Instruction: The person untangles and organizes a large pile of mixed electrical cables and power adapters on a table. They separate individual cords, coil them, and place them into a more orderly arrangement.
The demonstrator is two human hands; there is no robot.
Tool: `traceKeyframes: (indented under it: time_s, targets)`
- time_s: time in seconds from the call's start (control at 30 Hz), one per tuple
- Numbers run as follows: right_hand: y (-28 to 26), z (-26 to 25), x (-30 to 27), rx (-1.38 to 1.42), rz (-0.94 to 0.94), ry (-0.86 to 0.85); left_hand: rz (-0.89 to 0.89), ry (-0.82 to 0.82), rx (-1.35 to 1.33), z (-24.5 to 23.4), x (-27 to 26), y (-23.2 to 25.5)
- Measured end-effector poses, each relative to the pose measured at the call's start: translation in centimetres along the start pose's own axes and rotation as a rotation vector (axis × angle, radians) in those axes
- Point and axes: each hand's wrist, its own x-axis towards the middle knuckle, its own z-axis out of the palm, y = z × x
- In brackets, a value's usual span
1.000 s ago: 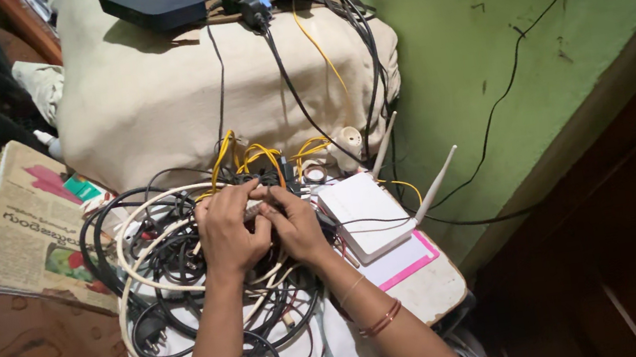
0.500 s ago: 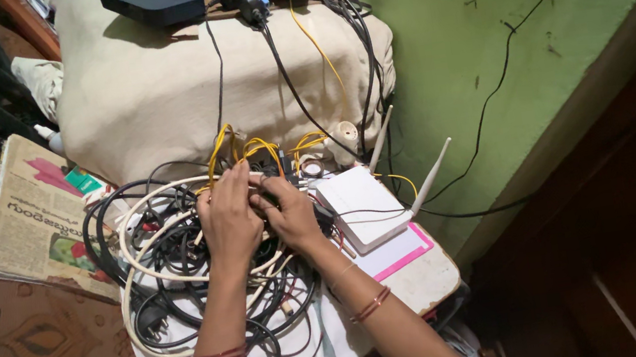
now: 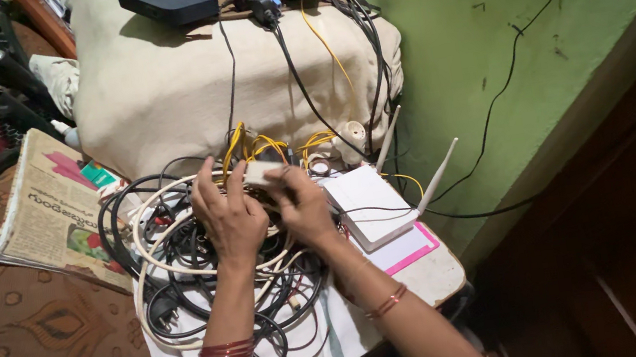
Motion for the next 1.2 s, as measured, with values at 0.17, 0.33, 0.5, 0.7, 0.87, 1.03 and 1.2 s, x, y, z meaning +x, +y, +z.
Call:
traceKeyframes:
  time_s: [0.17,0.33,0.5,0.7,0.87,1.03,1.2]
  targets:
    - [1.5,-5.4,1.4,0.041,0.068,0.169,-0.037,-0.094,0.016,0.6,-0.4,-0.6]
    - [4.2,-9.9,0.0,-0.358,0.149,0.096,-0.033,-0.078,0.016,1.1,-0.7,-0.8]
    - [6.6,-9.9,-1.8,-0.488,0.158,0.019,-0.036,-0.080,0.006,0.9,-0.7,-0.8]
    - [9.2,-7.3,-0.5,-0.493,0.198,-0.095,-0.039,-0.072,-0.005,1.0,-0.8,-0.8]
    - [12.1,-5.0,1.4,-0.761,0.374,-0.313,-0.040,-0.072,-0.014,0.9,-0.9,-0.9]
    - [14.0,-5.1,3.3,-0.879,0.420,-0.503,-0.046,-0.071,-0.015,0.8,-0.6,-0.8]
    - [12.7,-6.8,2.5,-0.640,0.309,-0.403,-0.056,-0.078,-0.026,0.7,-0.6,-0.9]
